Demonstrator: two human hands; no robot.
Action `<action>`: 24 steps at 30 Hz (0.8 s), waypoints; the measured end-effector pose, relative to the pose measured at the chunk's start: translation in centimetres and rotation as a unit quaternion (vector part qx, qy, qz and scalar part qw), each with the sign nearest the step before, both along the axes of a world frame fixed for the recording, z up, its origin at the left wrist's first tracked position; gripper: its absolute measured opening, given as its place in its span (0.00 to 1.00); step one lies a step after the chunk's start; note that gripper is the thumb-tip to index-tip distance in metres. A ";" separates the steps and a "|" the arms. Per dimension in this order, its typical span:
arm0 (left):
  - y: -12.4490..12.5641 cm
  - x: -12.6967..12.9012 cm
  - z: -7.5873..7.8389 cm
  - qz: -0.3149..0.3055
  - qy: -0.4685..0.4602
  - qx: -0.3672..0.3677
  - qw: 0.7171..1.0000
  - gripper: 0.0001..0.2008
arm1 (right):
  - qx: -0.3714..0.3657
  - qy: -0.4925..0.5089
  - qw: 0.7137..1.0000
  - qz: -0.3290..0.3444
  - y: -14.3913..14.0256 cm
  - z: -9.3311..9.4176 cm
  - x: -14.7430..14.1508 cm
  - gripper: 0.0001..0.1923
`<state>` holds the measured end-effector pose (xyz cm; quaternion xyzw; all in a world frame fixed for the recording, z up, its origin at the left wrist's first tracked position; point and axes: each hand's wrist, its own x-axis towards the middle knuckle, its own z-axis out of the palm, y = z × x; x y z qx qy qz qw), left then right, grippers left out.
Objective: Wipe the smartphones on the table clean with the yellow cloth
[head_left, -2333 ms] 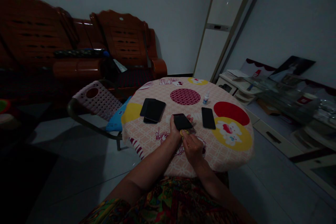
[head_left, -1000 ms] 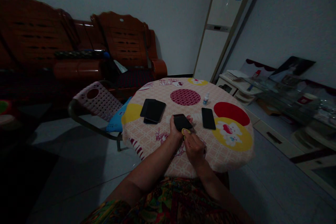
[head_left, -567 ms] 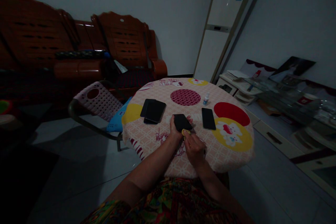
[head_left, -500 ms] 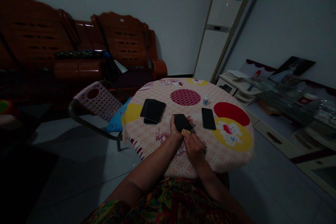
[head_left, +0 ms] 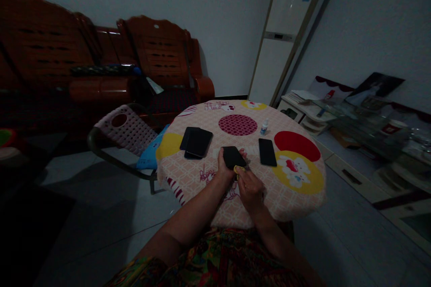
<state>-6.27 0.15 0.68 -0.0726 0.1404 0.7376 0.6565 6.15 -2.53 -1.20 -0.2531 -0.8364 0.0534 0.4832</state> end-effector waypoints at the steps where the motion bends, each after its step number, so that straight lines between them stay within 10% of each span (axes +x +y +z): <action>1: 0.0 0.0 0.0 -0.003 -0.002 0.001 1.000 0.29 | -0.005 0.000 1.000 0.000 0.1 -0.1 0.1 0.15; 24: 0.0 -0.3 0.0 -0.012 -0.011 0.008 1.000 0.31 | -0.001 0.001 1.000 -0.026 0.5 -0.5 0.5 0.16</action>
